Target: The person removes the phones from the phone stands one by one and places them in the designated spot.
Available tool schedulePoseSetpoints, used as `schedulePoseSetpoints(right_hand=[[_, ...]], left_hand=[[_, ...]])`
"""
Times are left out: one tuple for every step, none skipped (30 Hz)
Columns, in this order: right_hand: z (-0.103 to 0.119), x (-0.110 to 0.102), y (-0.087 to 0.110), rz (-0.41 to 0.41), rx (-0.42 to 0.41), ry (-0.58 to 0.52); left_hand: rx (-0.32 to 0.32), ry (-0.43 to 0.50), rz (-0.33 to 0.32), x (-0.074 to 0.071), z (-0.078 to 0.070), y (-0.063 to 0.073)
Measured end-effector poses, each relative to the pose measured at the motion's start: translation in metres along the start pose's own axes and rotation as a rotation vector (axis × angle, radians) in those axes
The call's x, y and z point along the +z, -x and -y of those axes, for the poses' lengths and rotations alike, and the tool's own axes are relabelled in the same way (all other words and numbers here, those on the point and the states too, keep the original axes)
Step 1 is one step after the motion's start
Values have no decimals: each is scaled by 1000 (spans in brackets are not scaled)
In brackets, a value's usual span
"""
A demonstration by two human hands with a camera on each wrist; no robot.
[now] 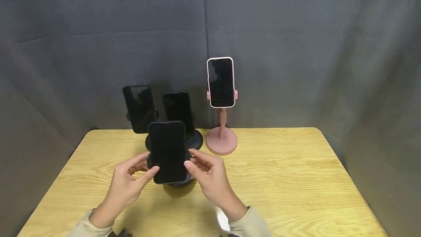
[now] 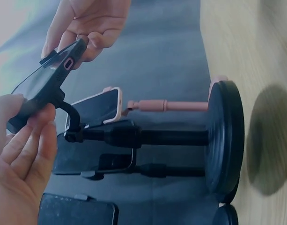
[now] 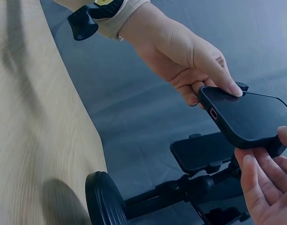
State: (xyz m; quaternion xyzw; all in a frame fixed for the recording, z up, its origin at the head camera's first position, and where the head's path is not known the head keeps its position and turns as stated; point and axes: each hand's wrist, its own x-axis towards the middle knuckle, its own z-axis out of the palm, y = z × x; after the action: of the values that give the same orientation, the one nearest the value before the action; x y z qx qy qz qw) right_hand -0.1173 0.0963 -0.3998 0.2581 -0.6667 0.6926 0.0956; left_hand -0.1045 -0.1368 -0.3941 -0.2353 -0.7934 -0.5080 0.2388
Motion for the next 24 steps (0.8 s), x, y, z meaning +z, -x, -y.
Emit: schedulePoseSetpoints(right_hand=[[0, -2, 1, -1, -12, -3], [0, -4, 2, -1, -22, -2], [0, -6, 3, -1, -29, -1], [0, -8, 4, -1, -34, 1], [0, -10, 5, -1, -38, 6], [0, -11, 7, -3, -40, 14], [0, -13, 7, -6, -40, 23], [0, -14, 8, -9, -38, 32], [1, -15, 9, -13, -36, 41], [0, -17, 9, -15, -32, 50], [0, -18, 10, -16, -28, 60], [0, -20, 10, -17, -24, 69], [0, -21, 11, -16, -21, 72], [-1, -22, 11, -14, -21, 78], [-1, -24, 12, -13, -19, 82], [-2, -25, 13, -13, -19, 85], [-2, -27, 15, -15, -17, 92], [-3, -28, 16, -16, -16, 101], [-3, -30, 18, -16, -11, 107], [-3, -32, 20, -16, -1, 118], [-3, -33, 22, -15, 9, 127], [-4, -35, 23, -13, 19, 141], [-4, -36, 25, -10, 29, 156], [-4, -37, 27, -8, 37, 165]], left_hand=[[8, 11, 4, 2, 0, 0], [12, 22, 8, 4, 0, -1], [17, 34, 11, 6, -1, -1], [19, 45, 13, 8, -1, 0], [18, 56, 15, 10, -1, 0], [14, 69, 20, 12, -1, 0], [14, 78, 25, 14, -1, 0], [13, 86, 29, 15, -1, 0], [15, 91, 32, 17, 0, 0], [17, 94, 34, 19, 0, 0], [22, 98, 35, 20, 1, 0], [25, 102, 36, 22, 2, 0], [28, 104, 36, 24, 2, 0], [32, 108, 36, 25, 3, 0], [37, 113, 38, 26, 3, 0], [38, 121, 43, 28, 4, 0], [37, 128, 50, 30, 4, 0], [33, 137, 59, 32, 5, 1], [29, 147, 68, 33, 6, 1], [26, 157, 77, 35, 6, 2], [20, 168, 86, 36, 7, 3], [12, 178, 96, 38, 8, 4], [7, 188, 104, 39, 8, 5], [0, 199, 112, 41, 8, 6]])
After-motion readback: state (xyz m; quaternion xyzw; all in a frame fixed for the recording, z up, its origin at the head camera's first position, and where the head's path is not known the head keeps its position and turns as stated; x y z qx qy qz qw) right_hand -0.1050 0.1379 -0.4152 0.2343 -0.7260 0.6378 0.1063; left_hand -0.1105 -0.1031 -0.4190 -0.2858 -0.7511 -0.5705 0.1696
